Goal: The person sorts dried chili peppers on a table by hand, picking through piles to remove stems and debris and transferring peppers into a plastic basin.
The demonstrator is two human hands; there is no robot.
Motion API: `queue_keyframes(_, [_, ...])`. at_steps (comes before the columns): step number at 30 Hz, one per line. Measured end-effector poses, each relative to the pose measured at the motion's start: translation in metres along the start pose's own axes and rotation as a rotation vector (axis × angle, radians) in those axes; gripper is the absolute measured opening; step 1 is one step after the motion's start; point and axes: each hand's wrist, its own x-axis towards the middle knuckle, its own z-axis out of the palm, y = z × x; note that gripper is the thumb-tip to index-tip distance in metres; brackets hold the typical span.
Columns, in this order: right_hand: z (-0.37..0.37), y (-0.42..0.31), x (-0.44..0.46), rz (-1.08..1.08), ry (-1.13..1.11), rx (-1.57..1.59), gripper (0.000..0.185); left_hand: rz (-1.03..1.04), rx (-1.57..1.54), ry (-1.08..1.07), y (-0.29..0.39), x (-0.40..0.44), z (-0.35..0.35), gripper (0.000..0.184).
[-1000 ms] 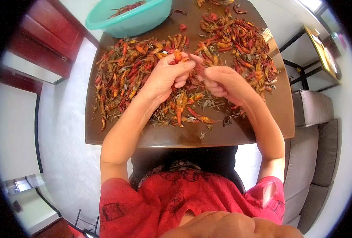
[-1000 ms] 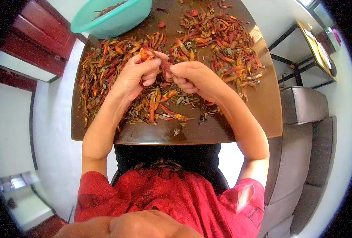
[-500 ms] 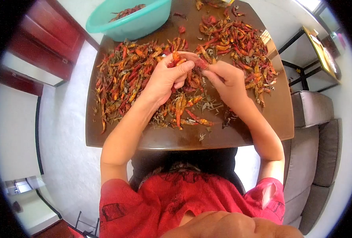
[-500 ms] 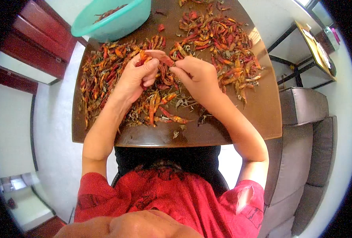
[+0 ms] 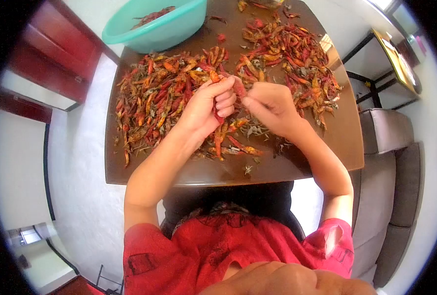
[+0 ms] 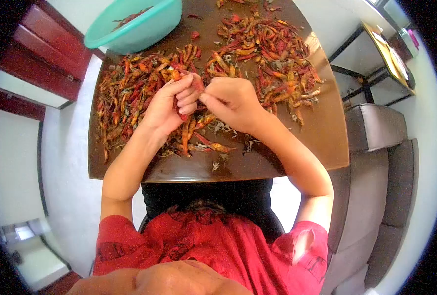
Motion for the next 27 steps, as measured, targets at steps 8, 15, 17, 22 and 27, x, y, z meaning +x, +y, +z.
queue_keyframes(8, [0.018, 0.012, -0.009, -0.156, 0.016, 0.057, 0.017, -0.01, 0.008, 0.14, 0.0, -0.004, 0.007, 0.016])
queue_keyframes(15, [0.033, -0.004, -0.017, 0.322, -0.356, 0.37, 0.031, 0.312, -0.305, 0.072, 0.052, 0.011, -0.033, 0.016])
queue_keyframes(17, [0.028, 0.001, -0.017, 0.037, -0.176, -0.12, 0.028, 0.273, -0.27, 0.076, 0.046, 0.006, -0.021, 0.018])
queue_keyframes(22, [0.002, 0.014, -0.009, -0.093, -0.166, -0.104, 0.014, 0.149, -0.296, 0.043, 0.033, 0.009, -0.017, 0.018])
queue_keyframes(27, [-0.094, 0.037, -0.003, 0.46, 0.082, -0.44, 0.025, -0.064, -0.581, -0.125, 0.032, 0.012, -0.032, 0.023])
